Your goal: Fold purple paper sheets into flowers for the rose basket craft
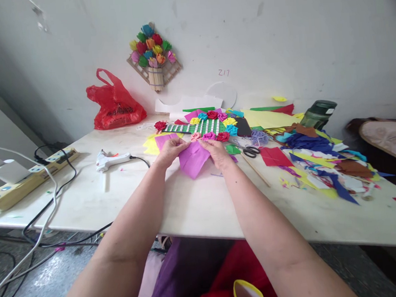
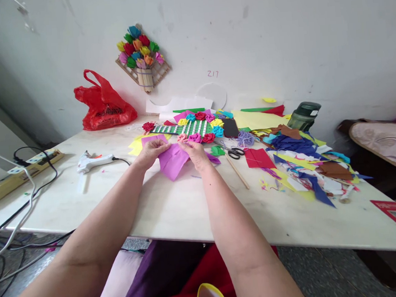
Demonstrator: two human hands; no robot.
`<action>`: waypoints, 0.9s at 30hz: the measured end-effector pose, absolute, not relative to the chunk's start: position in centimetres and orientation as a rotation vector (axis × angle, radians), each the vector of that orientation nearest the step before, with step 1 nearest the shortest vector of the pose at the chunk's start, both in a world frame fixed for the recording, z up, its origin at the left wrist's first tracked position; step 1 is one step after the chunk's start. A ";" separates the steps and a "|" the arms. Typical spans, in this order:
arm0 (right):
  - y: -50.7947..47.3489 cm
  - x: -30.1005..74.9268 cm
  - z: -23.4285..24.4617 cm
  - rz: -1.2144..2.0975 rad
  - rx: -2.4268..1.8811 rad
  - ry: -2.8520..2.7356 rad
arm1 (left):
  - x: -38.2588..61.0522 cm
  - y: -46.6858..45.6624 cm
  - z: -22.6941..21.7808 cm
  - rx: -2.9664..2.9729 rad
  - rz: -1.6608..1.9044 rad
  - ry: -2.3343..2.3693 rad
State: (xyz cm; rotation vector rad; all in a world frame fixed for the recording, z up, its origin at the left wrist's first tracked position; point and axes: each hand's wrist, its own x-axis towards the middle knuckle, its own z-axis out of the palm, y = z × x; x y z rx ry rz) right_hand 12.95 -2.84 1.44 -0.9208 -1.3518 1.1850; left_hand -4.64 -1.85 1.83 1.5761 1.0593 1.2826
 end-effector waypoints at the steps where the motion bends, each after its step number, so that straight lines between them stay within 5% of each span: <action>1: -2.7 12.9 1.4 1.224 -0.900 -1.274 | -4.4 -1.8 1.8 1.551 1.351 1.079; 9: -2.6 12.6 1.1 1.295 -0.915 -1.122 | -2.9 -1.9 1.4 1.437 1.524 1.091; 27: -3.3 12.8 1.4 1.322 -0.920 -1.316 | -3.0 -2.8 2.3 1.941 1.173 1.335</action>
